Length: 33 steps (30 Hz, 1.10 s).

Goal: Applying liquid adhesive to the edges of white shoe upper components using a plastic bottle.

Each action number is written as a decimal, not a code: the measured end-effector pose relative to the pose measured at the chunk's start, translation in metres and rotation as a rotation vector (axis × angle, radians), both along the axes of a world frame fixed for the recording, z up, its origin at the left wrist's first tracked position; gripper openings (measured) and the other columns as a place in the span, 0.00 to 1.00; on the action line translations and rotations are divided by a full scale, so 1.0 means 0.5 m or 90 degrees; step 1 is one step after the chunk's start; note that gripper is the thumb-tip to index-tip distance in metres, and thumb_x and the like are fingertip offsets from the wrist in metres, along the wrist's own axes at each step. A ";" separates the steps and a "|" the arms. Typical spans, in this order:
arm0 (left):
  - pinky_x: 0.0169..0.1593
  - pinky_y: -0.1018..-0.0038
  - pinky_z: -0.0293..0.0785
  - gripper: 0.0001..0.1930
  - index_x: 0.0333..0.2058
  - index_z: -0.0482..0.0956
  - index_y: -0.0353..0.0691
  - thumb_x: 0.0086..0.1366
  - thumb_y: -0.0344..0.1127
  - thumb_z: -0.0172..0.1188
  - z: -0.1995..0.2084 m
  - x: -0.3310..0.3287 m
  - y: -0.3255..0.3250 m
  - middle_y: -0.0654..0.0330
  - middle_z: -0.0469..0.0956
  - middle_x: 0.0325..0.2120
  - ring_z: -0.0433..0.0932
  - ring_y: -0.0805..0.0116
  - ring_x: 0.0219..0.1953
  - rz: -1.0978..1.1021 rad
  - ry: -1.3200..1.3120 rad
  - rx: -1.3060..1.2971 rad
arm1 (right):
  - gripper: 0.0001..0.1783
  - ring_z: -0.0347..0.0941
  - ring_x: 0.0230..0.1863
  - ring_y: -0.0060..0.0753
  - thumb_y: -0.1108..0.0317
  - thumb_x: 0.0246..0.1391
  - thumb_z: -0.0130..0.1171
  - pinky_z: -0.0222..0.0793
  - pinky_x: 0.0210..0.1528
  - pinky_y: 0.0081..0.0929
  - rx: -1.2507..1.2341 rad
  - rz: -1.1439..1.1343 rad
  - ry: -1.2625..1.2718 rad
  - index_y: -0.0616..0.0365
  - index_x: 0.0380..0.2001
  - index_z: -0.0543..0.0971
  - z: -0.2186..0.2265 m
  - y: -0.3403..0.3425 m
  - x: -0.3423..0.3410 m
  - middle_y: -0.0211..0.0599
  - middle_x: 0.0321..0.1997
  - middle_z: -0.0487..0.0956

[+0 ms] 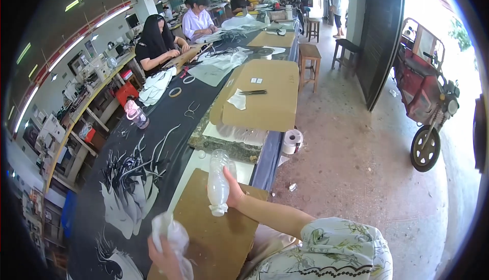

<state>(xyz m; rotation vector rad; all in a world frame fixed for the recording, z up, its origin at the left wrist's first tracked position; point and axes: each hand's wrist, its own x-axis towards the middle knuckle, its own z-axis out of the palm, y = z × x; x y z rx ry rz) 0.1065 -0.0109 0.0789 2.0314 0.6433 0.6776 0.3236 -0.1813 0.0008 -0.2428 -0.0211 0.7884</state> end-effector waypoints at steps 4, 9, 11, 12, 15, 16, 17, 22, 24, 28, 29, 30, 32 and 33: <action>0.46 0.55 0.66 0.30 0.48 0.69 0.40 0.44 0.40 0.66 -0.048 0.112 -0.153 0.47 0.72 0.43 0.71 0.47 0.45 -0.246 0.145 0.667 | 0.36 0.73 0.37 0.36 0.31 0.47 0.46 0.70 0.41 0.35 -0.011 0.003 -0.020 0.53 0.42 0.73 -0.011 -0.027 0.003 0.39 0.36 0.76; 0.41 0.68 0.69 0.15 0.41 0.74 0.32 0.55 0.32 0.59 -0.041 0.190 0.006 0.48 0.77 0.32 0.76 0.59 0.36 -0.121 -0.053 0.049 | 0.37 0.73 0.37 0.37 0.30 0.46 0.45 0.70 0.41 0.35 -0.052 -0.007 0.002 0.54 0.42 0.73 0.007 0.020 -0.006 0.39 0.36 0.76; 0.44 0.63 0.69 0.15 0.41 0.73 0.33 0.55 0.32 0.58 -0.021 0.213 0.029 0.49 0.76 0.37 0.75 0.55 0.39 -0.038 -0.160 0.137 | 0.38 0.73 0.38 0.38 0.29 0.46 0.45 0.70 0.42 0.36 -0.061 -0.021 0.022 0.55 0.41 0.73 0.020 0.017 0.004 0.39 0.36 0.76; 0.45 0.62 0.69 0.16 0.42 0.73 0.35 0.54 0.32 0.58 -0.027 0.222 0.023 0.50 0.76 0.38 0.74 0.53 0.41 -0.024 -0.204 0.244 | 0.38 0.73 0.38 0.38 0.29 0.46 0.45 0.70 0.42 0.36 -0.062 -0.020 0.023 0.55 0.41 0.73 0.021 0.017 0.012 0.39 0.36 0.76; 0.47 0.61 0.67 0.20 0.43 0.73 0.39 0.49 0.31 0.60 -0.079 0.222 -0.057 0.52 0.75 0.39 0.71 0.52 0.44 -0.281 0.086 0.536 | 0.39 0.74 0.37 0.39 0.29 0.45 0.46 0.71 0.41 0.35 -0.010 -0.003 -0.011 0.55 0.41 0.72 -0.004 0.012 0.010 0.41 0.35 0.76; 0.47 0.61 0.67 0.20 0.44 0.73 0.38 0.50 0.31 0.60 -0.084 0.219 -0.041 0.51 0.75 0.39 0.72 0.52 0.44 -0.286 0.015 0.465 | 0.39 0.74 0.37 0.39 0.29 0.45 0.46 0.71 0.41 0.35 -0.010 0.007 -0.013 0.55 0.41 0.72 -0.001 0.013 0.012 0.41 0.35 0.76; 0.48 0.62 0.67 0.19 0.44 0.72 0.36 0.52 0.31 0.59 -0.078 0.222 -0.002 0.50 0.75 0.40 0.72 0.53 0.44 -0.243 -0.041 0.268 | 0.39 0.74 0.36 0.39 0.29 0.45 0.46 0.71 0.40 0.36 -0.014 0.012 -0.001 0.54 0.42 0.72 0.001 0.010 0.013 0.42 0.35 0.76; 0.51 0.65 0.67 0.17 0.42 0.74 0.29 0.62 0.40 0.51 -0.014 -0.021 0.297 0.47 0.74 0.44 0.74 0.55 0.45 0.043 -0.259 0.107 | 0.36 0.74 0.36 0.39 0.31 0.45 0.48 0.72 0.37 0.36 -0.018 0.026 0.002 0.52 0.43 0.71 -0.004 0.014 -0.001 0.43 0.35 0.76; 0.50 0.62 0.68 0.18 0.45 0.71 0.29 0.61 0.37 0.51 0.162 -0.158 0.225 0.44 0.72 0.43 0.74 0.53 0.42 0.358 -0.290 0.719 | 0.38 0.74 0.35 0.38 0.30 0.44 0.49 0.72 0.37 0.36 -0.082 -0.007 -0.004 0.52 0.44 0.70 -0.019 0.035 0.001 0.41 0.35 0.76; 0.54 0.59 0.64 0.23 0.49 0.71 0.37 0.53 0.35 0.56 0.125 -0.480 0.297 0.47 0.69 0.49 0.69 0.51 0.50 0.760 0.188 0.871 | 0.34 0.75 0.28 0.37 0.32 0.46 0.47 0.74 0.30 0.35 -0.164 -0.078 -0.038 0.52 0.37 0.73 -0.031 0.037 0.016 0.38 0.28 0.76; 0.56 0.60 0.61 0.24 0.51 0.70 0.41 0.52 0.37 0.56 0.029 -0.558 0.337 0.51 0.69 0.51 0.66 0.50 0.53 0.800 0.280 0.707 | 0.33 0.75 0.26 0.36 0.33 0.47 0.45 0.74 0.26 0.33 -0.154 -0.077 -0.144 0.53 0.37 0.73 -0.042 0.023 0.034 0.38 0.27 0.76; 0.55 0.59 0.61 0.26 0.52 0.69 0.44 0.53 0.42 0.55 -0.076 -0.655 0.386 0.54 0.65 0.54 0.62 0.53 0.57 0.798 0.369 0.529 | 0.34 0.74 0.25 0.36 0.33 0.48 0.44 0.74 0.24 0.32 -0.131 -0.038 -0.159 0.54 0.38 0.72 -0.041 0.023 0.034 0.39 0.27 0.76; 0.57 0.45 0.50 0.36 0.58 0.59 0.47 0.56 0.61 0.49 -0.175 -0.590 0.342 0.57 0.59 0.59 0.57 0.58 0.61 0.631 0.730 0.453 | 0.35 0.74 0.25 0.37 0.33 0.49 0.44 0.73 0.23 0.32 -0.175 -0.095 -0.187 0.53 0.45 0.69 -0.043 0.007 0.057 0.40 0.30 0.76; 0.57 0.38 0.41 0.41 0.61 0.51 0.47 0.55 0.65 0.47 -0.178 -0.624 0.365 0.58 0.58 0.59 0.55 0.56 0.62 0.624 0.700 0.379 | 0.34 0.74 0.26 0.38 0.34 0.50 0.44 0.73 0.23 0.32 -0.162 -0.064 -0.184 0.51 0.47 0.68 -0.047 0.010 0.058 0.41 0.31 0.75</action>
